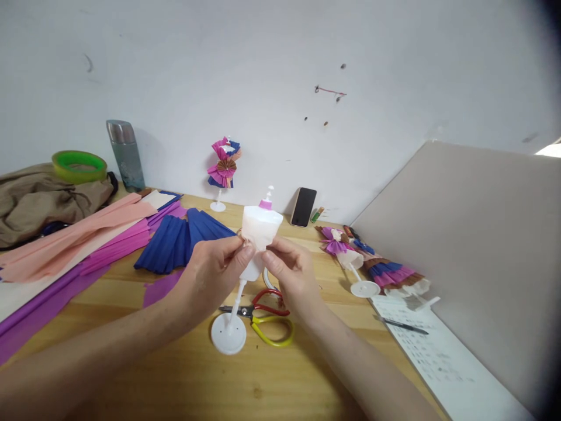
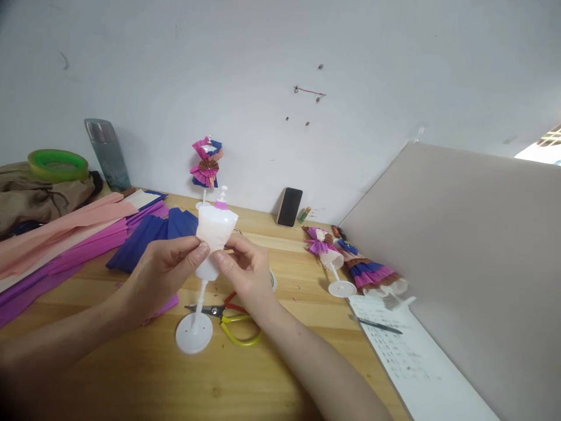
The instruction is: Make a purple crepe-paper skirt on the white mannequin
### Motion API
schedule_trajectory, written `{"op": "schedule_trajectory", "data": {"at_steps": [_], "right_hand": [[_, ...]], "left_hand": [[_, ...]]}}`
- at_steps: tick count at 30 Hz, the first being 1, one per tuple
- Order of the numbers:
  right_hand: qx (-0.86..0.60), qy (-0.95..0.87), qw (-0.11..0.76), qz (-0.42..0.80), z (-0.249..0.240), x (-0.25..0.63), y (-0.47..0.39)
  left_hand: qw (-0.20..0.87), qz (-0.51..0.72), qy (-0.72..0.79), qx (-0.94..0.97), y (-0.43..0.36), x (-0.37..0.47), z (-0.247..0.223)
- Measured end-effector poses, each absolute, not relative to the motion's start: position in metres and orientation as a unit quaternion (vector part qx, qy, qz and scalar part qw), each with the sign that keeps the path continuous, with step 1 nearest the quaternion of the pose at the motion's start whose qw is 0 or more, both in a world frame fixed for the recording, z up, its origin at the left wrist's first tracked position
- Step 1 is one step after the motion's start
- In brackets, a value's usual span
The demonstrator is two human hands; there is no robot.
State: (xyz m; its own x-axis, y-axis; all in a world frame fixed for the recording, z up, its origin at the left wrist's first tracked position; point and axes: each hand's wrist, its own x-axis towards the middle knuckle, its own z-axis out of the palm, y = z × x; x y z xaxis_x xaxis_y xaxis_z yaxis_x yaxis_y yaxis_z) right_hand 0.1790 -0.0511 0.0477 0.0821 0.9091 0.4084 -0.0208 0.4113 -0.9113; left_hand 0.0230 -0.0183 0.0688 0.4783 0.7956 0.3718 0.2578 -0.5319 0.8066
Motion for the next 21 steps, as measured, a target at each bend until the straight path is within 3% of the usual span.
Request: {"op": "schedule_trajectory", "data": {"at_steps": [11,16,21], "right_hand": [[-0.451,-0.617,0.586,0.269,0.053,0.176,-0.058],[-0.44,-0.648,0.574,0.239,0.063,0.181,-0.061],[-0.417,-0.57,0.642,0.3,0.07,0.189,-0.063]], "left_hand": [[0.217,0.457,0.318,0.802,-0.024,0.029,0.059],[0.38,0.438,0.296,0.759,-0.016,0.025,0.062],[0.613,0.431,0.216,0.626,0.006,0.024,0.058]]}}
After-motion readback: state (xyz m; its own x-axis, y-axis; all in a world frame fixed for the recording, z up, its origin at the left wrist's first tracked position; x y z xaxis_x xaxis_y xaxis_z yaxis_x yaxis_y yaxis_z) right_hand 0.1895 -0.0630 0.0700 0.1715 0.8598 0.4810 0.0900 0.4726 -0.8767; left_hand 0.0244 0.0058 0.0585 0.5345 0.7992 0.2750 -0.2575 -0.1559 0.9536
